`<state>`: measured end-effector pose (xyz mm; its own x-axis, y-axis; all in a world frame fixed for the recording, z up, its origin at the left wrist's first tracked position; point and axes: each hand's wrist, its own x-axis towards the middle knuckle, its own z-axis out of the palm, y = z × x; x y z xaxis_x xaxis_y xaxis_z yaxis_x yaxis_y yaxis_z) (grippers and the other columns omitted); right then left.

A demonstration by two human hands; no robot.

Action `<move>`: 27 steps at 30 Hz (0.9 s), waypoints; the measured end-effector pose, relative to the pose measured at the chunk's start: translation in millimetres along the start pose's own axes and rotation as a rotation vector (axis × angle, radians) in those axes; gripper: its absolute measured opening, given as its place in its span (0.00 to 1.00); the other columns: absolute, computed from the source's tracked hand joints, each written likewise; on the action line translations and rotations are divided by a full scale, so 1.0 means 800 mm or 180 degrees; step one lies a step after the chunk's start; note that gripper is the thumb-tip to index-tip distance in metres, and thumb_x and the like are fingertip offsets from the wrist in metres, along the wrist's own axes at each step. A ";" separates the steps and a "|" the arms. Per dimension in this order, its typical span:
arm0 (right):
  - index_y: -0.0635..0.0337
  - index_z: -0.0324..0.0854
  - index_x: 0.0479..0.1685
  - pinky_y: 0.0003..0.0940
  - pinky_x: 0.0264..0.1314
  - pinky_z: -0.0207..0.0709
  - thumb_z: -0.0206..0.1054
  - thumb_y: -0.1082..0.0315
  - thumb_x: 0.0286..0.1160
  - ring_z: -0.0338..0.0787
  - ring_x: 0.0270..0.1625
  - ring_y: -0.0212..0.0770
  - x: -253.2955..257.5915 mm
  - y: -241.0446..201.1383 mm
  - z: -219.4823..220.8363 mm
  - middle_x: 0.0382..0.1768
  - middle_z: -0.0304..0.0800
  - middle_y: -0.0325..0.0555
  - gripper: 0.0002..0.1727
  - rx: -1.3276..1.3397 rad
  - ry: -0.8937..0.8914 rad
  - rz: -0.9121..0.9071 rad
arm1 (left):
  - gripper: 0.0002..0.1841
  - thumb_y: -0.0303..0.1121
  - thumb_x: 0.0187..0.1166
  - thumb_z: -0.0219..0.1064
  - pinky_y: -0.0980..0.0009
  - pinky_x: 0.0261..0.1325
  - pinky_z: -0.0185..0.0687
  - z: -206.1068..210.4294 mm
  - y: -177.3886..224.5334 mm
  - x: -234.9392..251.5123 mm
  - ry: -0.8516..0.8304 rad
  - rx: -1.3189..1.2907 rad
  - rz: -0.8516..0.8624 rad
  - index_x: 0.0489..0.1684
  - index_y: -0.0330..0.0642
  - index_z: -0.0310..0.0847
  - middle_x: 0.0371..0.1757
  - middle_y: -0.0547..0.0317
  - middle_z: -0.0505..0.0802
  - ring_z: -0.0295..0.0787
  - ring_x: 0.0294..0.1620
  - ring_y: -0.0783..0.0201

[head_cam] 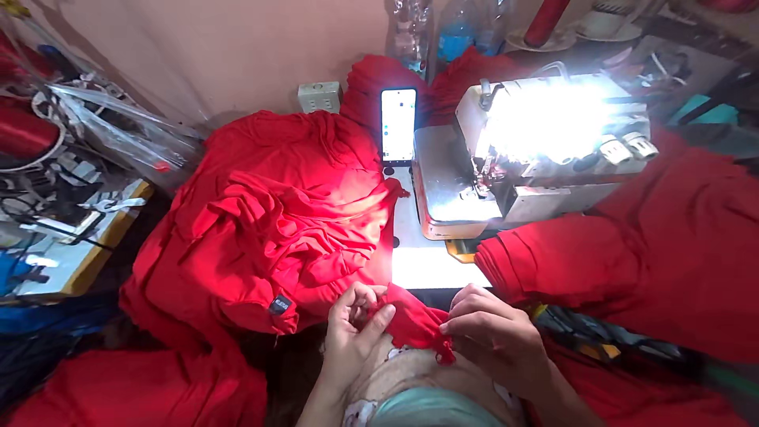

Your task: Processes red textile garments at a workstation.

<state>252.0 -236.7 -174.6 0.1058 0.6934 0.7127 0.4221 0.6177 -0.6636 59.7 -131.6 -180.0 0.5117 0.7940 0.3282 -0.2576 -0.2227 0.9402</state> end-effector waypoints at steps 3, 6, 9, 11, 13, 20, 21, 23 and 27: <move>0.57 0.87 0.39 0.20 0.62 0.72 0.68 0.62 0.80 0.85 0.49 0.29 0.003 0.008 0.004 0.34 0.89 0.39 0.09 -0.0104 -0.0184 0.0005 | 0.15 0.25 0.71 0.72 0.82 0.51 0.88 0.003 0.008 0.000 -0.0167 -0.0128 -0.0024 0.47 0.54 0.73 0.48 0.77 0.94 0.92 0.50 0.81; 0.54 0.89 0.38 0.21 0.67 0.70 0.72 0.61 0.77 0.83 0.54 0.29 0.008 0.013 0.010 0.35 0.88 0.36 0.06 0.0021 -0.0230 0.0015 | 0.18 0.27 0.70 0.75 0.83 0.51 0.87 0.005 0.017 -0.001 -0.0274 0.0051 -0.0046 0.50 0.52 0.71 0.45 0.77 0.96 0.93 0.47 0.82; 0.56 0.87 0.32 0.23 0.76 0.72 0.75 0.63 0.73 0.82 0.69 0.34 0.016 0.013 0.014 0.49 0.91 0.42 0.07 0.0157 -0.0369 0.0075 | 0.19 0.26 0.67 0.76 0.84 0.49 0.87 0.007 0.026 -0.005 -0.0369 0.0280 -0.0128 0.50 0.50 0.71 0.42 0.78 0.96 0.92 0.44 0.84; 0.61 0.81 0.27 0.28 0.79 0.73 0.76 0.67 0.71 0.83 0.73 0.39 0.018 0.014 0.017 0.53 0.93 0.48 0.10 0.0356 -0.0523 0.0113 | 0.20 0.25 0.66 0.76 0.85 0.49 0.87 0.006 0.031 -0.007 -0.0463 0.0394 -0.0195 0.51 0.49 0.71 0.41 0.81 0.96 0.91 0.43 0.86; 0.63 0.80 0.32 0.27 0.75 0.76 0.74 0.70 0.69 0.89 0.65 0.37 0.015 0.013 0.021 0.46 0.94 0.49 0.08 0.0397 -0.0610 0.0225 | 0.19 0.24 0.67 0.75 0.85 0.48 0.86 0.005 0.032 -0.009 -0.0529 0.0433 -0.0328 0.51 0.47 0.72 0.41 0.80 0.95 0.91 0.43 0.86; 0.58 0.85 0.33 0.25 0.39 0.75 0.65 0.64 0.77 0.83 0.33 0.37 0.009 0.006 0.017 0.25 0.83 0.42 0.09 -0.0747 -0.1044 0.0156 | 0.16 0.38 0.69 0.78 0.87 0.42 0.86 0.003 0.022 -0.014 -0.0401 0.0958 -0.0151 0.45 0.44 0.77 0.33 0.77 0.94 0.90 0.35 0.87; 0.55 0.85 0.31 0.26 0.39 0.73 0.63 0.64 0.78 0.81 0.34 0.38 0.008 0.007 0.016 0.25 0.81 0.41 0.10 -0.0780 -0.1052 0.0082 | 0.18 0.47 0.73 0.74 0.86 0.46 0.83 -0.004 0.019 -0.013 -0.0620 0.1301 -0.0066 0.45 0.42 0.80 0.31 0.74 0.93 0.88 0.35 0.87; 0.54 0.86 0.33 0.24 0.49 0.74 0.64 0.63 0.80 0.83 0.43 0.36 0.008 0.004 0.008 0.32 0.84 0.41 0.10 -0.0543 -0.0981 0.0125 | 0.28 0.58 0.80 0.61 0.69 0.61 0.72 -0.021 0.016 -0.009 -0.1275 0.1532 -0.0009 0.54 0.38 0.84 0.35 0.64 0.95 0.86 0.42 0.76; 0.62 0.81 0.48 0.27 0.72 0.74 0.56 0.61 0.90 0.82 0.66 0.33 0.008 0.002 -0.008 0.53 0.87 0.45 0.14 0.1459 -0.0901 0.0467 | 0.29 0.59 0.80 0.64 0.81 0.68 0.78 -0.043 0.007 0.001 -0.2091 -0.0624 0.0002 0.73 0.52 0.76 0.60 0.75 0.91 0.84 0.62 0.84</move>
<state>258.9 -233.6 -169.3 -0.1387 0.8179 0.5584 -0.0203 0.5613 -0.8273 30.0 -112.8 -177.6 0.8867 0.2723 0.3737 -0.3698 -0.0674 0.9266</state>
